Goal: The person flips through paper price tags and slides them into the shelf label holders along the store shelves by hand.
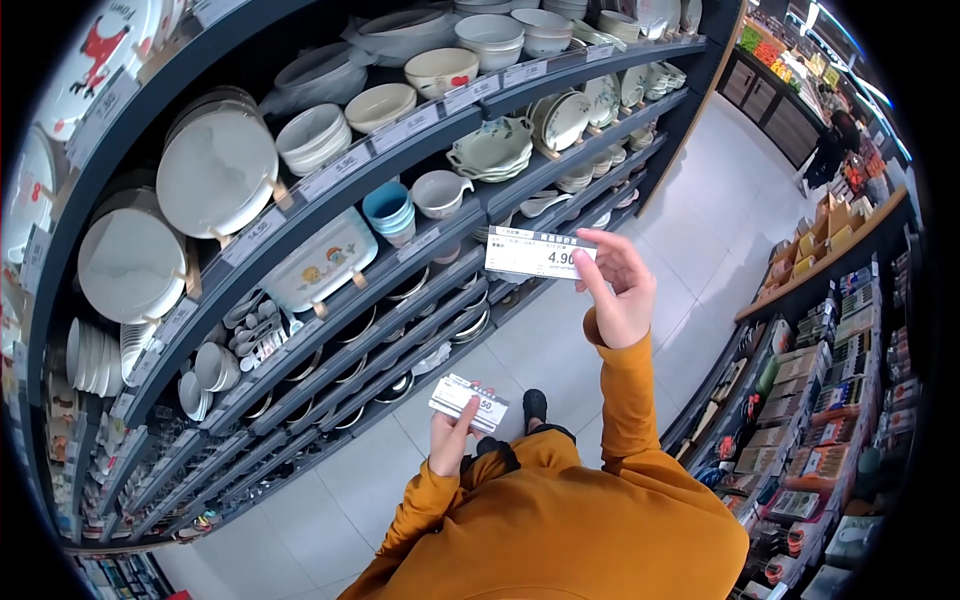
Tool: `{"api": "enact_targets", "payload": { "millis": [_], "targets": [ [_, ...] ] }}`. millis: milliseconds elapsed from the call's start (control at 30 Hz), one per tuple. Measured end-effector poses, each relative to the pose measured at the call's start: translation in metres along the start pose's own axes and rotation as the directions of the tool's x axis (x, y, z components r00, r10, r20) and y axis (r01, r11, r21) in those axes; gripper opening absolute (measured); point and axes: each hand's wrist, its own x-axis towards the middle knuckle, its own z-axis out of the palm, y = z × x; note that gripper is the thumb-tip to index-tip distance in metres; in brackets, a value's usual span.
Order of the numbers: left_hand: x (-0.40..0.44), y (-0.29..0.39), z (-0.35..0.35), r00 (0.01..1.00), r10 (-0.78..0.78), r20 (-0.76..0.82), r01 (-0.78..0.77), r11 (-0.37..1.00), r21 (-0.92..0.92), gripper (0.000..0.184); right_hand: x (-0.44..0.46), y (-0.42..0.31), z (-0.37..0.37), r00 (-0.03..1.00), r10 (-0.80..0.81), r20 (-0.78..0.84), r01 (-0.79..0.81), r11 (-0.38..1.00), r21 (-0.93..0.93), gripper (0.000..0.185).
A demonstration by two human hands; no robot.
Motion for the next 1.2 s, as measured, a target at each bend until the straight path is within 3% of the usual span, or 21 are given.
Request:
{"api": "enact_targets", "payload": {
  "millis": [267,633,933,1200],
  "targets": [
    [-0.032,-0.009,-0.051,0.997,-0.021,-0.073,0.022,1.0,0.003,0.038,-0.026,-0.012,0.038,0.999,0.006,0.047,-0.005,1.0,-0.014,0.025],
    [-0.04,-0.012,-0.058,0.994,0.008,-0.11,-0.013,0.999,-0.046,0.033,-0.042,-0.019,0.04,0.997,0.025,0.067,-0.024,0.999,-0.022,0.024],
    [-0.024,-0.018,-0.013,0.999,-0.037,-0.034,0.035,0.998,-0.059,0.029,-0.039,-0.018,-0.009,0.999,0.031,0.012,-0.03,0.999,-0.042,0.023],
    [0.006,-0.036,0.066,0.997,-0.069,0.027,0.069,0.997,0.017,0.025,-0.024,-0.01,-0.096,0.998,0.043,-0.046,-0.046,0.997,-0.055,0.022]
  ]
}}
